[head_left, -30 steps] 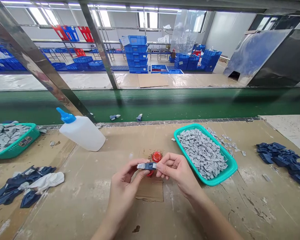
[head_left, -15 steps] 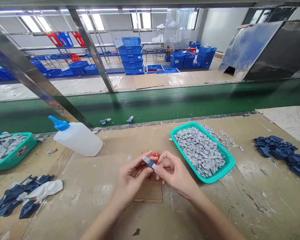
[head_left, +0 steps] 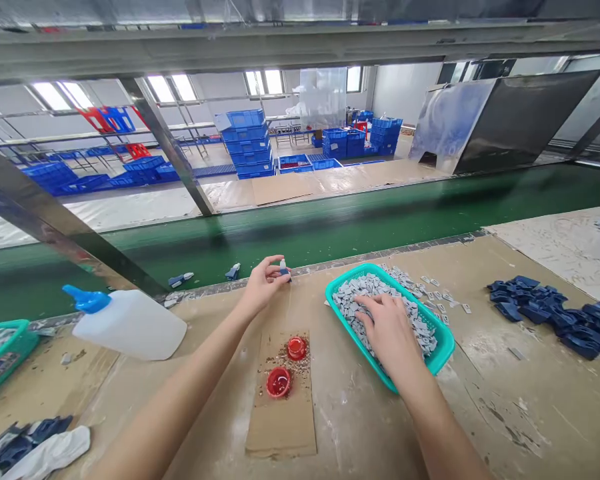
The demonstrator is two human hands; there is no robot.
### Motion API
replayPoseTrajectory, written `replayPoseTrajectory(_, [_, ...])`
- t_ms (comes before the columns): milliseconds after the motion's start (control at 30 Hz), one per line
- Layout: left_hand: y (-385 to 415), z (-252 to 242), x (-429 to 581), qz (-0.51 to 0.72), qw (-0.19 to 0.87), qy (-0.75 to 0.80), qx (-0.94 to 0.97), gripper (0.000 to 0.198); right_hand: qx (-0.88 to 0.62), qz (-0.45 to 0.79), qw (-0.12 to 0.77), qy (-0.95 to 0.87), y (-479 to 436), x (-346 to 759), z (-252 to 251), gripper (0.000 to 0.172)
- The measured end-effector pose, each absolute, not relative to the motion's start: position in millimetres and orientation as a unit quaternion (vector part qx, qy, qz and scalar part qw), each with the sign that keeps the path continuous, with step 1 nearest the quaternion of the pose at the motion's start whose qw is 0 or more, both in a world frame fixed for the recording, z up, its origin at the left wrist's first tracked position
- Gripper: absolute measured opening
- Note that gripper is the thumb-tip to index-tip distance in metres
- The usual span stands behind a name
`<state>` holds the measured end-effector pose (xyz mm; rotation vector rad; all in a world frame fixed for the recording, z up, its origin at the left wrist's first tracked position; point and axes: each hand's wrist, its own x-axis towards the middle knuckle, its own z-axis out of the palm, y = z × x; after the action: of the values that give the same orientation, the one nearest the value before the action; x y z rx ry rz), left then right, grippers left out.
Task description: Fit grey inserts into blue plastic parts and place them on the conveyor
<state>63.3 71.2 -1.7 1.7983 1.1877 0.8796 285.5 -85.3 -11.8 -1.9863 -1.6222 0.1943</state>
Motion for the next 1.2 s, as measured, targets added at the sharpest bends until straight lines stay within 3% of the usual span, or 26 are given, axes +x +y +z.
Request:
replayPoseTrajectory(167, [135, -15, 42, 0.315, 0.319, 0.532, 0.718, 0.045, -0.746, 0.043, 0.259, -0.612, -81, 281, -26, 0.013])
replayPoseTrajectory(300, [153, -22, 30, 0.276, 0.268, 0.580, 0.718, 0.033, -0.723, 0.061, 0.316, -0.611, -83, 282, -23, 0.009])
replayPoseTrajectory(467, [158, -19, 9, 0.232, 0.177, 0.648, 0.703, 0.032, -0.664, 0.184, 0.436, -0.578, -93, 270, -5, 0.021])
replayPoseTrajectory(567, [147, -16, -12, 0.227, 0.107, 0.696, 0.673, 0.033, -0.613, 0.263, 0.489, -0.562, -103, 252, 1, 0.019])
replayPoseTrajectory(733, [124, -12, -41, 0.227, 0.048, 0.746, 0.624, 0.036, -0.575, 0.392, 0.485, -0.530, -111, 227, -6, 0.019])
replayPoseTrajectory(1000, [63, 6, -13, 0.315, 0.140, 0.635, 0.692, 0.036, -0.488, 0.525, 0.506, -0.479, -107, 210, -17, 0.022])
replayPoseTrajectory(1100, [-2, 9, 0, 0.360, 0.227, 0.567, 0.705, 0.036, -0.459, 0.572, 0.518, -0.440, -106, 208, -20, 0.026])
replayPoseTrajectory(1200, [-59, 10, 7, 0.448, 0.412, 0.518, 0.601, 0.035, -0.455, 0.579, 0.516, -0.437, -105, 210, -22, 0.034])
